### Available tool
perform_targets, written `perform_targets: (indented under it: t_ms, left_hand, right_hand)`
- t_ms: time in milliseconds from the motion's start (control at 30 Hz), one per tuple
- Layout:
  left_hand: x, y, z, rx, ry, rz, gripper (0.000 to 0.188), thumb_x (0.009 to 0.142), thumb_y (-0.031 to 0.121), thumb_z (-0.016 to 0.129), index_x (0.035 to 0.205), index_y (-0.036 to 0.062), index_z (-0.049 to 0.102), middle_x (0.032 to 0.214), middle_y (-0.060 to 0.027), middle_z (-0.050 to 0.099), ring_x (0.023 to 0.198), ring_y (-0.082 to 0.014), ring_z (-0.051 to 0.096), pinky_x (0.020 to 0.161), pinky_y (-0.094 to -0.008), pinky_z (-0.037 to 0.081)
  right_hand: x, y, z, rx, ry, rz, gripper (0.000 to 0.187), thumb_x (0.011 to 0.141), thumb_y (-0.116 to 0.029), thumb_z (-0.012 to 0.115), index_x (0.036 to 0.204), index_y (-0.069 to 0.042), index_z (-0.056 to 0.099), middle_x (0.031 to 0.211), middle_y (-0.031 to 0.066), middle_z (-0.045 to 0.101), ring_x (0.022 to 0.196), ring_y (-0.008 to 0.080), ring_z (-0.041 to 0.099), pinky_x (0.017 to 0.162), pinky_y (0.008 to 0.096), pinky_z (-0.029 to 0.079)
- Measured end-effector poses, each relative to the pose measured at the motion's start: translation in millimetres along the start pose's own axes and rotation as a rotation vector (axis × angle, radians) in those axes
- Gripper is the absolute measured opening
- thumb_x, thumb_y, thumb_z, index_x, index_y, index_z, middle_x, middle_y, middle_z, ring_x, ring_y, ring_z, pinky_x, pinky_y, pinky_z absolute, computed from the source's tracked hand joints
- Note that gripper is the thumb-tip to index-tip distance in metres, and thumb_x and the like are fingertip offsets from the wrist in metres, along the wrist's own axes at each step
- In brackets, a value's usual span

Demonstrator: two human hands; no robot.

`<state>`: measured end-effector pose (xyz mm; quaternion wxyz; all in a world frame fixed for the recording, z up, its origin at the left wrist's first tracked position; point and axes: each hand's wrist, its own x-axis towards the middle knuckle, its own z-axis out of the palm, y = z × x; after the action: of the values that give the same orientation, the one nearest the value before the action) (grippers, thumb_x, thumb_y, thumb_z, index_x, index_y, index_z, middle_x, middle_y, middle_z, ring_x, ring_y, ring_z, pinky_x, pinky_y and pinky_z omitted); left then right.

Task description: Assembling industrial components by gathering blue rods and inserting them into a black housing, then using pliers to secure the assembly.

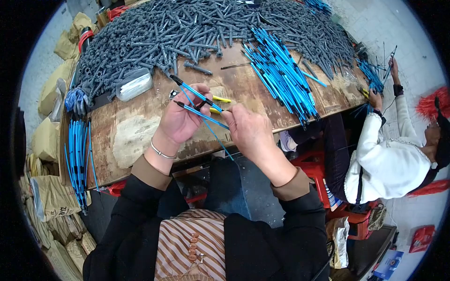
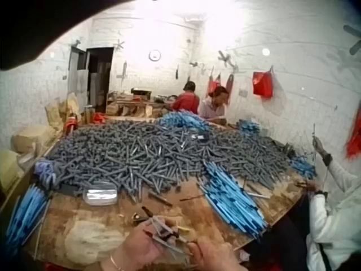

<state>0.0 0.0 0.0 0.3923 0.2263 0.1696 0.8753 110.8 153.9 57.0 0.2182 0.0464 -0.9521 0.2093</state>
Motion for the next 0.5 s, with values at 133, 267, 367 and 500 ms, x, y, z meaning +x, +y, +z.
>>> perform_targets:
  t_ms: [133, 267, 367, 500]
  left_hand:
    - [-4.6, -0.2, 4.2, -0.115, 0.102, -0.008, 0.03, 0.095, 0.023, 0.047, 0.116, 0.003, 0.051, 0.097, -0.0158, 0.062, 0.074, -0.0216, 0.065, 0.065, -0.0284, 0.053]
    - [-8.5, 5.4, 11.5, -0.048, 0.11, -0.125, 0.024, 0.091, 0.015, 0.052, 0.111, 0.0014, 0.051, 0.098, -0.0168, 0.063, 0.07, -0.0221, 0.066, 0.064, -0.0301, 0.054]
    - [-10.1, 5.9, 12.3, -0.003, 0.13, -0.123, 0.022, 0.09, 0.011, 0.053, 0.11, 0.0016, 0.051, 0.096, -0.0168, 0.063, 0.068, -0.0217, 0.066, 0.062, -0.0307, 0.054]
    - [-7.8, 1.9, 16.8, 0.06, 0.154, -0.016, 0.024, 0.09, 0.01, 0.053, 0.113, 0.0035, 0.051, 0.091, -0.0156, 0.063, 0.066, -0.0204, 0.064, 0.058, -0.0306, 0.053]
  right_hand:
    - [-5.4, -7.0, 7.0, 0.203, -0.044, 0.187, 0.014, 0.091, -0.012, 0.052, 0.084, -0.002, 0.06, 0.068, 0.0083, 0.062, 0.05, 0.0195, 0.054, 0.047, 0.0288, 0.042]
    - [-6.6, -8.3, 12.4, 0.556, -0.167, 0.453, 0.014, 0.09, -0.011, 0.051, 0.087, -0.001, 0.06, 0.065, 0.0069, 0.06, 0.051, 0.0183, 0.053, 0.048, 0.0281, 0.042]
    - [-8.4, -6.6, 20.2, 0.604, -0.191, 0.485, 0.012, 0.089, -0.01, 0.052, 0.088, -0.001, 0.06, 0.065, 0.0061, 0.059, 0.053, 0.0173, 0.053, 0.05, 0.0274, 0.042]
    - [-6.0, -6.8, 25.1, 0.383, -0.106, 0.319, 0.01, 0.087, -0.008, 0.054, 0.092, -0.002, 0.06, 0.068, 0.0052, 0.058, 0.057, 0.0158, 0.053, 0.052, 0.0261, 0.042]
